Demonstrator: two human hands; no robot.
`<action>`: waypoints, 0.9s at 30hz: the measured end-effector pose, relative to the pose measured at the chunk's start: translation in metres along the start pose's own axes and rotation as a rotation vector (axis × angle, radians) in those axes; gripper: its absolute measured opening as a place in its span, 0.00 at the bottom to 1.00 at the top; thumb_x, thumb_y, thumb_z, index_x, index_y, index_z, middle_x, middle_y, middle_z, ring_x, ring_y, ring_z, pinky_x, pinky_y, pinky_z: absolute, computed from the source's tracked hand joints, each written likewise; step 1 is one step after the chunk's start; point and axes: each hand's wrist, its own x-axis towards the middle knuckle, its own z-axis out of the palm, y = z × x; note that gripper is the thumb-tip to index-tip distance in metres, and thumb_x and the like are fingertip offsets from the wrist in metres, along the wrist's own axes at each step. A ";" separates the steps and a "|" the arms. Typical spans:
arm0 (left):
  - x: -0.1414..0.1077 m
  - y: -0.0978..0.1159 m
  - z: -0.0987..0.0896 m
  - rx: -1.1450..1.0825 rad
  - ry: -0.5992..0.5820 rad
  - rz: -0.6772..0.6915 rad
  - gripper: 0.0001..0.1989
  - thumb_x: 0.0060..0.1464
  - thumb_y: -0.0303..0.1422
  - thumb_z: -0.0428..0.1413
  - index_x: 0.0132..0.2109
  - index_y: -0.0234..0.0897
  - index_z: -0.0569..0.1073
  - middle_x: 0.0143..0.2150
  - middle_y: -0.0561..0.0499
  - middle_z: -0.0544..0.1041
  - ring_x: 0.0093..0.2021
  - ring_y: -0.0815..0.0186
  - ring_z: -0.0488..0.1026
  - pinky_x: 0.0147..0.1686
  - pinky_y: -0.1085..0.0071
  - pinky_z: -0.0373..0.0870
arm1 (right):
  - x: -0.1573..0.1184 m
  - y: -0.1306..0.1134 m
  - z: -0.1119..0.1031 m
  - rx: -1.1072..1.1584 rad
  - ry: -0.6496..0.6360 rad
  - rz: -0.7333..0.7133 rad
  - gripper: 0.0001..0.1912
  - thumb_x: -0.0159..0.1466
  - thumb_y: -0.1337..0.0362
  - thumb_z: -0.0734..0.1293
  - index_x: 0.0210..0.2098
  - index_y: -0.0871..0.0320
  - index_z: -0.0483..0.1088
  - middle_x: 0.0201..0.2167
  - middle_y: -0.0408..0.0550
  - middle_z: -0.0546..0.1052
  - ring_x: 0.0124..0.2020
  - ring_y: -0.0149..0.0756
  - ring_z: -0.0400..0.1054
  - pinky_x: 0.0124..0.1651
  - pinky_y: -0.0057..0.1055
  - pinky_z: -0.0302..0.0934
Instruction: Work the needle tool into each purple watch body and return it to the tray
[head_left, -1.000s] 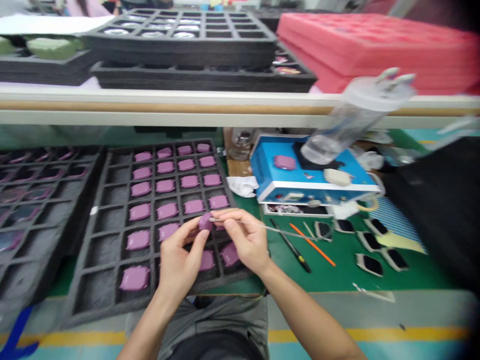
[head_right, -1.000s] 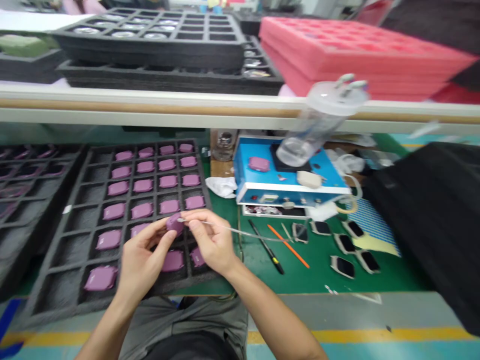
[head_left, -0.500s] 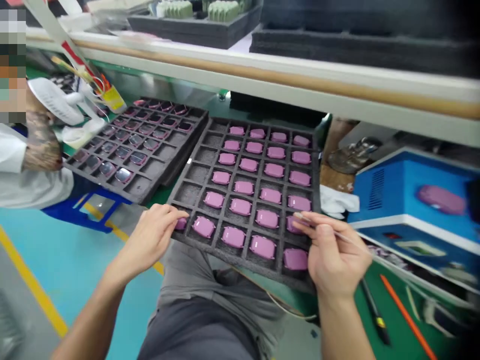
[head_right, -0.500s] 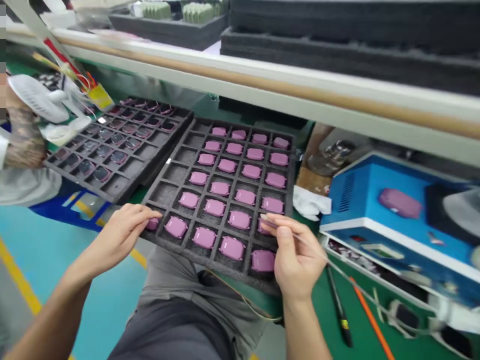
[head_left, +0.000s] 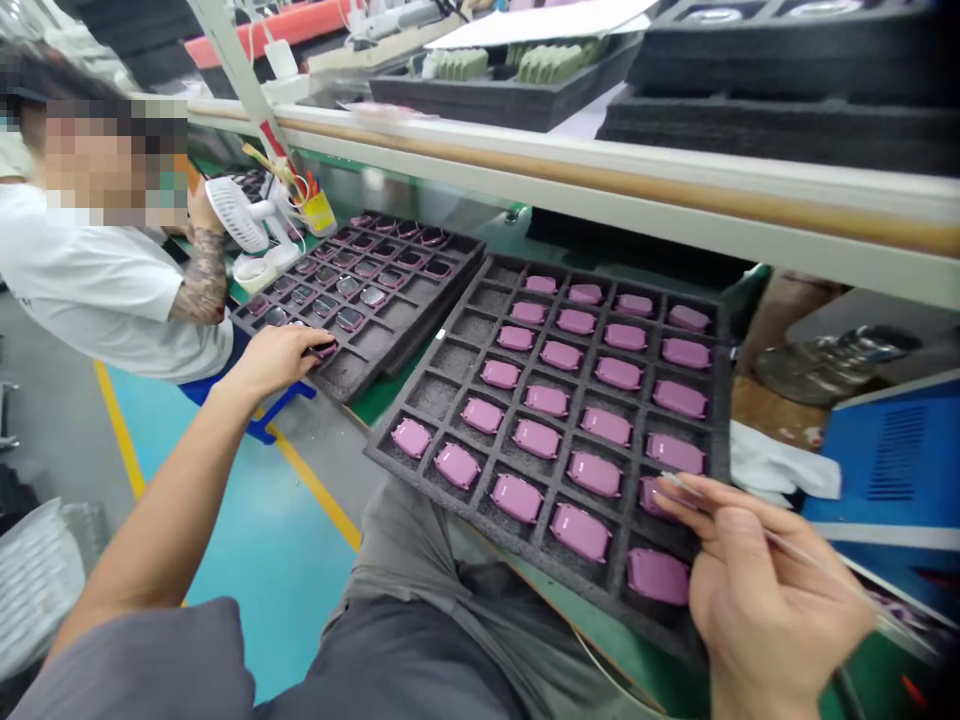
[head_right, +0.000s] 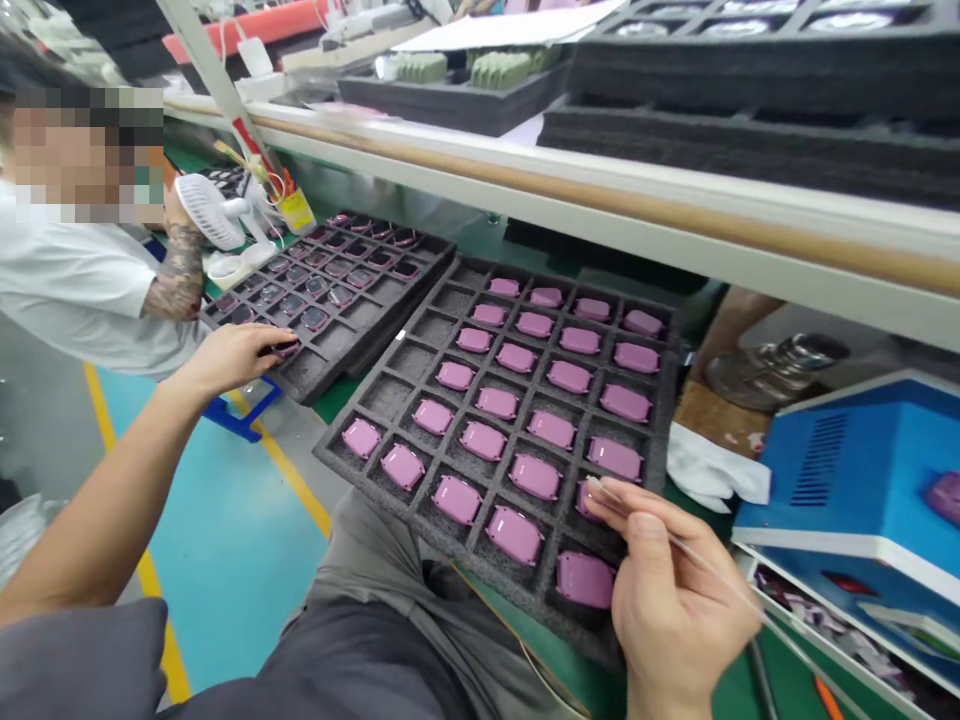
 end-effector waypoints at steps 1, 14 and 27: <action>-0.001 -0.001 -0.003 -0.019 -0.015 0.005 0.13 0.46 0.21 0.68 0.40 0.37 0.81 0.37 0.59 0.85 0.40 0.68 0.81 0.53 0.71 0.75 | 0.000 0.000 0.000 -0.003 -0.001 -0.003 0.11 0.60 0.58 0.77 0.34 0.60 0.80 0.33 0.46 0.84 0.32 0.37 0.82 0.37 0.35 0.80; -0.089 0.277 0.135 -1.048 -0.383 0.031 0.14 0.59 0.31 0.62 0.52 0.35 0.80 0.40 0.48 0.87 0.40 0.59 0.85 0.41 0.66 0.82 | 0.006 0.006 -0.004 0.022 -0.035 -0.059 0.07 0.67 0.60 0.72 0.38 0.57 0.79 0.37 0.48 0.84 0.39 0.38 0.82 0.43 0.37 0.80; -0.095 0.293 0.156 -1.182 -0.471 -0.032 0.18 0.61 0.31 0.61 0.56 0.33 0.79 0.54 0.44 0.84 0.53 0.58 0.83 0.56 0.65 0.80 | 0.014 0.004 -0.010 -0.108 -0.244 -0.171 0.06 0.71 0.64 0.68 0.43 0.53 0.79 0.45 0.50 0.85 0.52 0.44 0.81 0.56 0.46 0.76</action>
